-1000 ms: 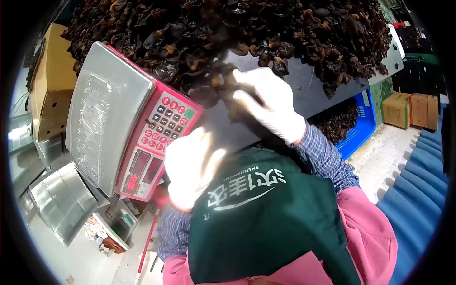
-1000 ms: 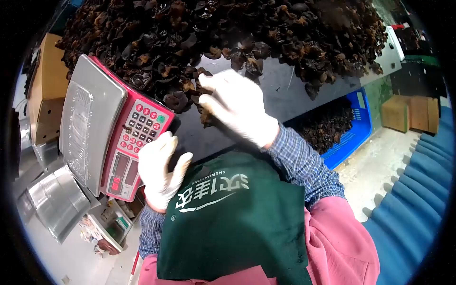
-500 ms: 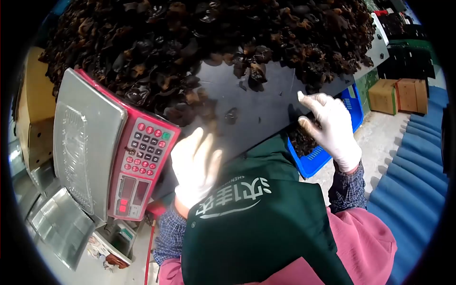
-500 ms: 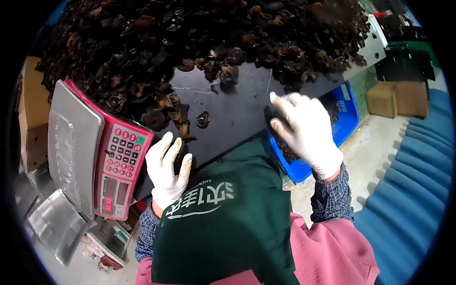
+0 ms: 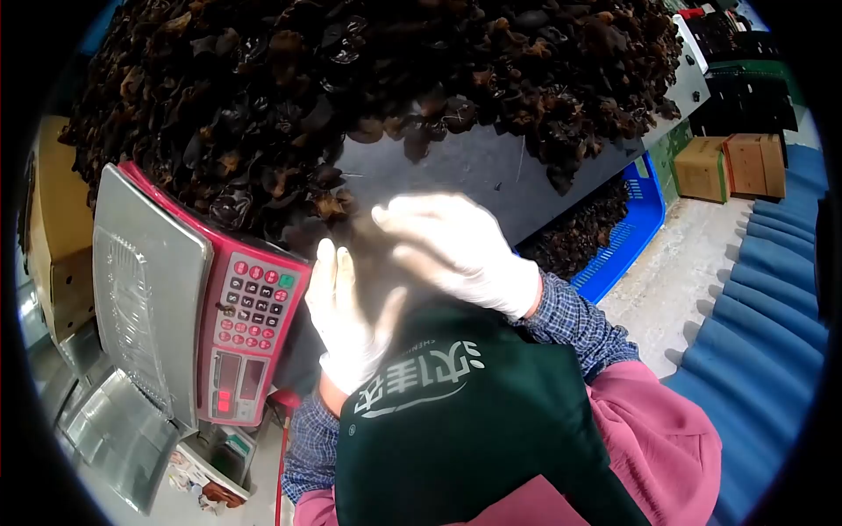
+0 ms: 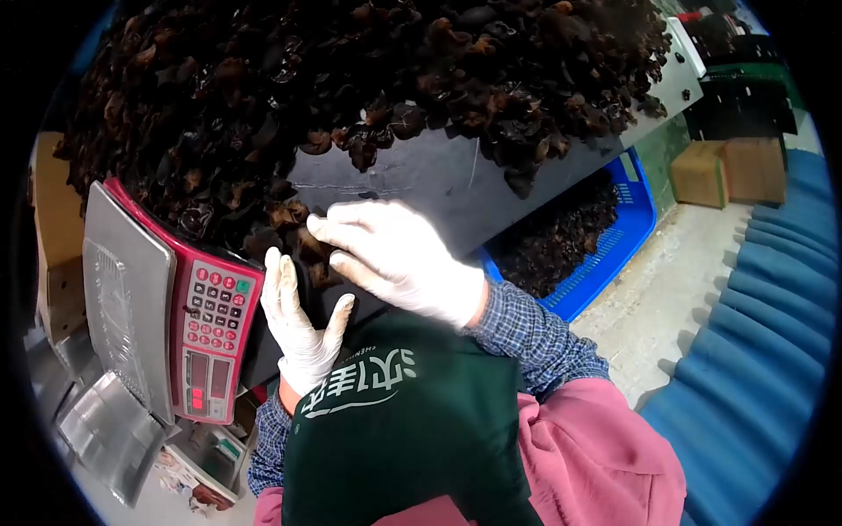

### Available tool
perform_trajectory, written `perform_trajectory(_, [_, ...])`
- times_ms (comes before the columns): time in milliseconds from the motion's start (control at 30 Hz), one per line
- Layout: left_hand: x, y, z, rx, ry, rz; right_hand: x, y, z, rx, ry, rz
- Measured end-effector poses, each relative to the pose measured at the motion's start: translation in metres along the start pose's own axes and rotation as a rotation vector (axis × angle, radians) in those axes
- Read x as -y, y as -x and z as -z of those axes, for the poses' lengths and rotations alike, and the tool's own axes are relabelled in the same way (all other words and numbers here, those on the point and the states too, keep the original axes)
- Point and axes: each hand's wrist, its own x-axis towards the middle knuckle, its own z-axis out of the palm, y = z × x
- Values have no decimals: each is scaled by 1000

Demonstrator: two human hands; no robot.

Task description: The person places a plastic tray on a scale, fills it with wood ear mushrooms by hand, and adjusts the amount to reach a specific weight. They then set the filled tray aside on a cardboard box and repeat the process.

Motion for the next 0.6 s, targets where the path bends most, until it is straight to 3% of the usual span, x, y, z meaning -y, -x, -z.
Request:
perform_trajectory(33, [0, -1, 0, 12, -6, 16, -15, -5, 2, -129, 112, 84])
perform_trajectory(100, [4, 0, -6, -16, -20, -2, -48, -24, 18, -228, 189, 32])
perform_trajectory(167, [2, 0, -5, 20, -47, 18, -62, -40, 23, -175, 466, -74])
perform_trajectory(233, [-2, -3, -3, 40, -54, 48, -78, -44, 13, -19, 382, -91])
perform_trajectory(300, [-3, -5, -1, 56, -39, 68, -74, -38, 1, 53, 517, -29])
perform_trajectory(433, [-5, -7, 3, 87, -2, 101, -67, -10, 11, 0, 509, 14])
perform_trajectory(600, [-4, -7, 3, 96, -8, 75, -52, 60, 56, 54, 499, -97])
